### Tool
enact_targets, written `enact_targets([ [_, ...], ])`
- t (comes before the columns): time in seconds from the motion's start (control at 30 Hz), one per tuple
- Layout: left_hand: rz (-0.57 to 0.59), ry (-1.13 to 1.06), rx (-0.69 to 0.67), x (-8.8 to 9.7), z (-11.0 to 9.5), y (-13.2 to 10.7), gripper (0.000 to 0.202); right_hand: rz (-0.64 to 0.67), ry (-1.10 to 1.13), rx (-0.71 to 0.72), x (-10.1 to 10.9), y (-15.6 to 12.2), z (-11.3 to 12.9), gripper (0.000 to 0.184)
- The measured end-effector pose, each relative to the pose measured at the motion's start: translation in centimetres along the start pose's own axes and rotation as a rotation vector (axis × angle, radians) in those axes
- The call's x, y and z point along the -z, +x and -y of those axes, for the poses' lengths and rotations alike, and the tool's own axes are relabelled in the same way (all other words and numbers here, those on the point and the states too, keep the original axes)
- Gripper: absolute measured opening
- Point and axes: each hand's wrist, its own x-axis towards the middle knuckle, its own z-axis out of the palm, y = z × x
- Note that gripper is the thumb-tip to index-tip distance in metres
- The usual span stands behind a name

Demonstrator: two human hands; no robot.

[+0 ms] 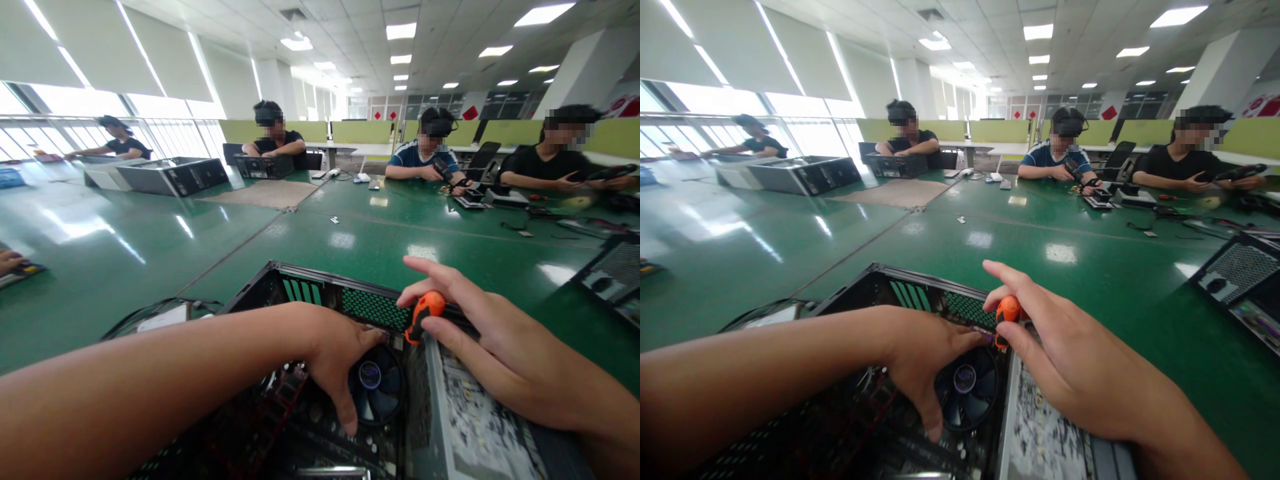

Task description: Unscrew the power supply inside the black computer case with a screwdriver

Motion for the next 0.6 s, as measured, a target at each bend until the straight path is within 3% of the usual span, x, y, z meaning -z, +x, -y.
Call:
enact_targets([
  [0.17,0.009,-0.012,0.001,0.06,0.01,0.02,0.124,0.015,0.007,0.047,0.39,0.25,0.0,0.016],
  [0.4,-0.021,-0.002,-0.037,-0.04,0.07,-0.04,0.126,-0.051,-0.032,0.046,0.12,0.19,-0.17,0.038],
  [0.6,-0.021,0.001,-0.019,-0.2,0.14,0.04,0.128,-0.058,-0.017,0.043,0.31,-0.12,-0.15,0.044],
])
